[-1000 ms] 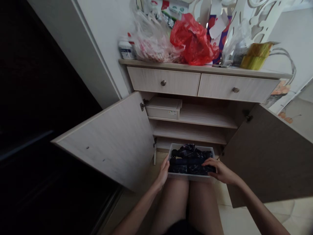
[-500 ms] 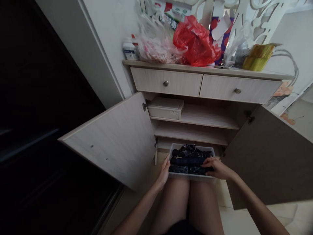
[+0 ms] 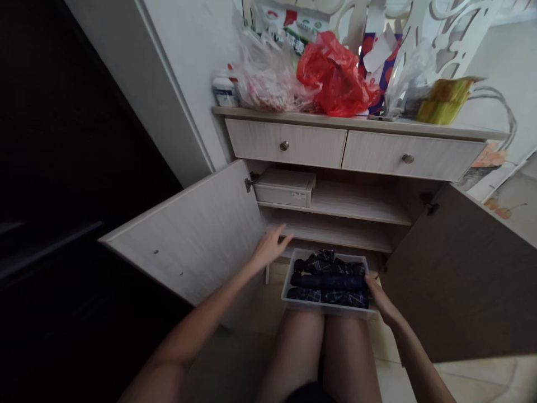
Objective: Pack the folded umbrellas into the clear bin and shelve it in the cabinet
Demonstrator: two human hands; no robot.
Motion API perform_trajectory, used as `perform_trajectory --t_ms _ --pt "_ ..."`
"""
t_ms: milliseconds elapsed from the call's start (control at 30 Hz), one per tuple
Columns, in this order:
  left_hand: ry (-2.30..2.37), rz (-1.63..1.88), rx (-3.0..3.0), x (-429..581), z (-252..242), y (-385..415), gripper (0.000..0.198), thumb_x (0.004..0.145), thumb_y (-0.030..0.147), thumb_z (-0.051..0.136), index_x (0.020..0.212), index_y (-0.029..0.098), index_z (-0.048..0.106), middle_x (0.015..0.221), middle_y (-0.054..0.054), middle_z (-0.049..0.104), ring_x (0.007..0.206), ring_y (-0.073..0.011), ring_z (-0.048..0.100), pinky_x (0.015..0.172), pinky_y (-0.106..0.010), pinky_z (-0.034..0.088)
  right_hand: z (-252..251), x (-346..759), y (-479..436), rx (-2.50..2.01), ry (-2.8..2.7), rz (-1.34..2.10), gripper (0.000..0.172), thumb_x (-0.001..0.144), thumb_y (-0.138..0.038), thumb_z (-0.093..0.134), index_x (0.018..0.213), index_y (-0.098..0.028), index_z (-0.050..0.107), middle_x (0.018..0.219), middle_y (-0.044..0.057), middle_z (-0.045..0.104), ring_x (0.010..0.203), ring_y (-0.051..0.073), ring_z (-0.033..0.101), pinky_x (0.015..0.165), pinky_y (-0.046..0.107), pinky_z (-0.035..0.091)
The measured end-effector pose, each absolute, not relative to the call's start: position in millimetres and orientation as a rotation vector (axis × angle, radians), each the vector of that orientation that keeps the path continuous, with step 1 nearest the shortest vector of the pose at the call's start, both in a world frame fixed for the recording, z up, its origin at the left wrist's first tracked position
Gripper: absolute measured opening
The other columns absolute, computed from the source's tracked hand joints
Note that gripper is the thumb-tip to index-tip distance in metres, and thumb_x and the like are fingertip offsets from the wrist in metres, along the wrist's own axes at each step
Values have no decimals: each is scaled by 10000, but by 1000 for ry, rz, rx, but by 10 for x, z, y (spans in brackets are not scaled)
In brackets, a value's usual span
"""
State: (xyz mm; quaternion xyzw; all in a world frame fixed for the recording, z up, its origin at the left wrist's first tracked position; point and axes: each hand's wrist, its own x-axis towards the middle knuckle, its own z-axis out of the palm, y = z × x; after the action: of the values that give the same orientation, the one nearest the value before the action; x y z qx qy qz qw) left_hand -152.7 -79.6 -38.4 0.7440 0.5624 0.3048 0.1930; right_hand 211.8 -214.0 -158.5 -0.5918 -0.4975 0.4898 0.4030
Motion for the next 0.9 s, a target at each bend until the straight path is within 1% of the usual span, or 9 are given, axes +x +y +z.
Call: perform_trajectory --t_ms 67,133,267,333,433,500,733,833,900 --pt "1576 890 2417 -1455 8 -233 565 937 399 586 1413 96 559 1506 -206 525 1458 -318 422 1239 -468 246 -1524 2070 -2155 -1506 -1003 1296 988 628 -981 524 1281 -262 708 1364 99 657 1401 363 471 1181 526 339" --pt "1548 793 2632 -1323 275 283 550 912 289 620 1426 109 546 1549 -198 477 1494 -316 362 1252 -481 205 -1486 2026 -2177 -1482 -916 1320 994 581 -967 592 1265 -257 717 1389 94 641 1413 370 452 1192 530 316" --pt "1570 566 2732 -1045 397 936 556 862 184 672 1402 99 574 1509 -229 508 1477 -340 374 1245 -503 181 -1487 2000 -2215 -1455 -874 1344 992 586 -943 622 1291 -250 701 1377 98 649 1400 371 468 1181 546 323" --pt "1576 579 2678 -947 342 1075 510 862 167 676 1368 136 615 1464 -213 556 1437 -339 426 1226 -508 219 -1499 2017 -2230 -1460 -864 1340 967 606 -933 621 1298 -262 700 1391 95 639 1397 367 474 1176 532 336" --pt "1545 652 2592 -828 247 1128 398 908 183 636 1303 205 680 1398 -179 613 1362 -328 510 1157 -477 344 -1505 2052 -2248 -1459 -884 1321 899 646 -911 618 1284 -283 711 1425 80 614 1419 356 450 1184 502 333" --pt "1536 676 2580 -724 197 1087 368 933 200 611 1290 231 695 1388 -172 620 1335 -331 533 1120 -461 382 -1503 2060 -2252 -1449 -900 1317 876 654 -905 617 1272 -291 718 1425 69 615 1431 353 435 1192 498 324" --pt "1426 633 2692 -57 131 723 384 964 211 585 1341 234 653 1453 -156 583 1297 -322 531 1092 -458 358 -1520 2009 -2229 -1431 -855 1335 852 665 -886 633 1271 -294 716 1412 61 626 1438 338 431 1210 504 296" --pt "1466 792 2534 51 235 641 471 910 313 703 1368 237 622 1394 -136 630 1285 -308 527 1101 -418 353 -1513 2016 -2233 -1442 -856 1306 842 675 -869 644 1273 -282 716 1415 77 623 1457 327 407 1227 499 259" --pt "1605 959 2360 -79 333 661 562 932 432 660 1422 178 556 1398 -183 605 1329 -337 481 1129 -452 326 -1489 2037 -2246 -1450 -849 1302 849 665 -869 653 1267 -273 721 1425 82 615 1458 328 406 1232 494 249"
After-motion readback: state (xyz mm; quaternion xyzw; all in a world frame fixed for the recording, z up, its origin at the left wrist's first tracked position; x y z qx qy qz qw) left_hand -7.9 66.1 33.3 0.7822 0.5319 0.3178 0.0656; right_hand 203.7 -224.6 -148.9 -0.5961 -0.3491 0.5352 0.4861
